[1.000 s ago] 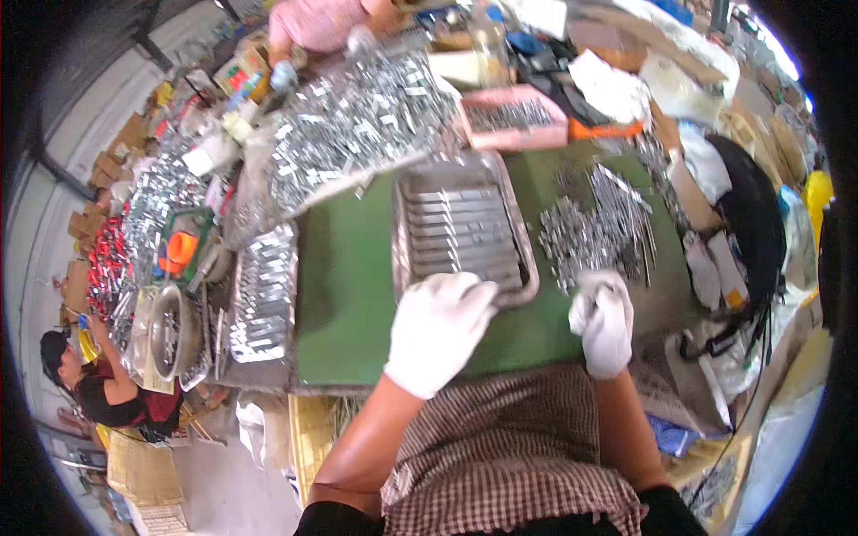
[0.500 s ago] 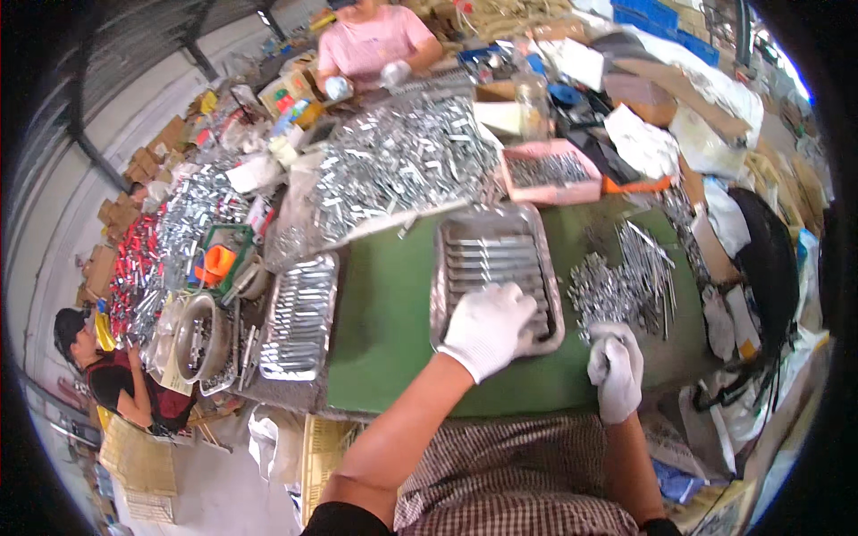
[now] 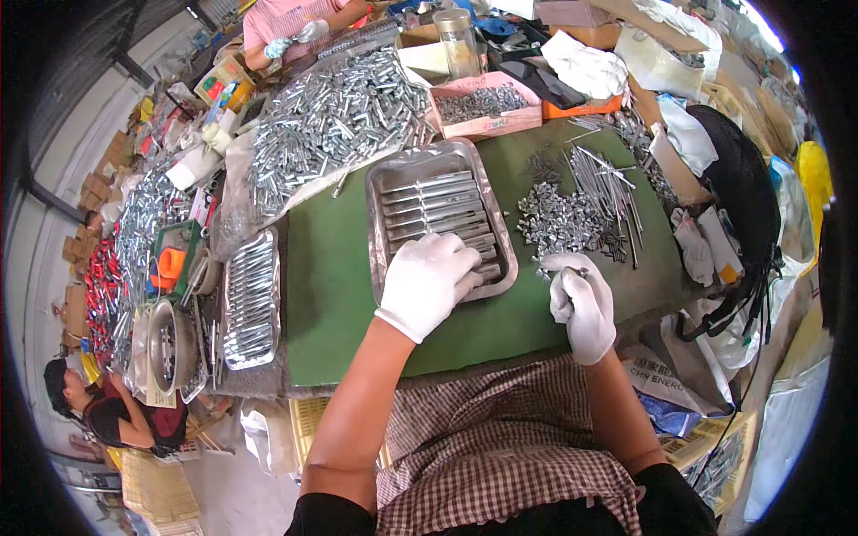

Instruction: Assembling small metal pins and springs on a workstation.

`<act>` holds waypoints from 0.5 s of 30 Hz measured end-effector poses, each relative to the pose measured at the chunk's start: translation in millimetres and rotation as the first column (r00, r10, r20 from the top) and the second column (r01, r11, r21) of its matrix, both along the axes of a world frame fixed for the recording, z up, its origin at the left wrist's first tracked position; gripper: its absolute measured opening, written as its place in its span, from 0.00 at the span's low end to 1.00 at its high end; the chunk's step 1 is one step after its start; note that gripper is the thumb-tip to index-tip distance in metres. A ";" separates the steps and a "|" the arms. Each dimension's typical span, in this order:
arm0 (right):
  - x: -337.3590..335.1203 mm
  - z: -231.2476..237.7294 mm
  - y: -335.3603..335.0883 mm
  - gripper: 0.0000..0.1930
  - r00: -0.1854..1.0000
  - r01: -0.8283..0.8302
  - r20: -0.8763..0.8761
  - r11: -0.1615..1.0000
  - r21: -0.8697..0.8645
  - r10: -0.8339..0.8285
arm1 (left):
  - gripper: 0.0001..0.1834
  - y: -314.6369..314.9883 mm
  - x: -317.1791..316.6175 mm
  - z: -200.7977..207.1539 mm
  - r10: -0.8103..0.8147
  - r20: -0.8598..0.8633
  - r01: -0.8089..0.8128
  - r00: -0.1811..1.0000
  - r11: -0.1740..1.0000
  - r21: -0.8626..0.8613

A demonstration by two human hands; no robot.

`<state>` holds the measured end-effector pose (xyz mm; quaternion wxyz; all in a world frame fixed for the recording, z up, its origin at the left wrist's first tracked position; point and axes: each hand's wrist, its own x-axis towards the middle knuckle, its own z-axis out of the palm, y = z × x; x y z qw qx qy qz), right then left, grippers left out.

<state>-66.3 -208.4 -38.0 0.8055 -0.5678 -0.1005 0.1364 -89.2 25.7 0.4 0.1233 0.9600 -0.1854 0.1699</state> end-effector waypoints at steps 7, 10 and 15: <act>-0.3 0.4 0.8 0.15 1.000 -0.005 0.018 1.000 -0.017 0.005 | 0.08 -14.3 0.0 4.3 0.139 -0.134 -0.125 0.981 0.986 0.108; 0.6 -0.6 1.3 0.15 0.998 0.006 0.060 1.000 -0.013 -0.005 | 0.09 -18.0 6.3 10.0 0.157 -0.187 -0.121 0.970 0.974 0.190; -7.5 11.3 -12.0 0.19 0.992 0.117 0.048 0.992 0.054 -0.120 | 0.10 -5.0 9.5 18.1 0.135 -0.166 -0.116 0.977 0.986 0.120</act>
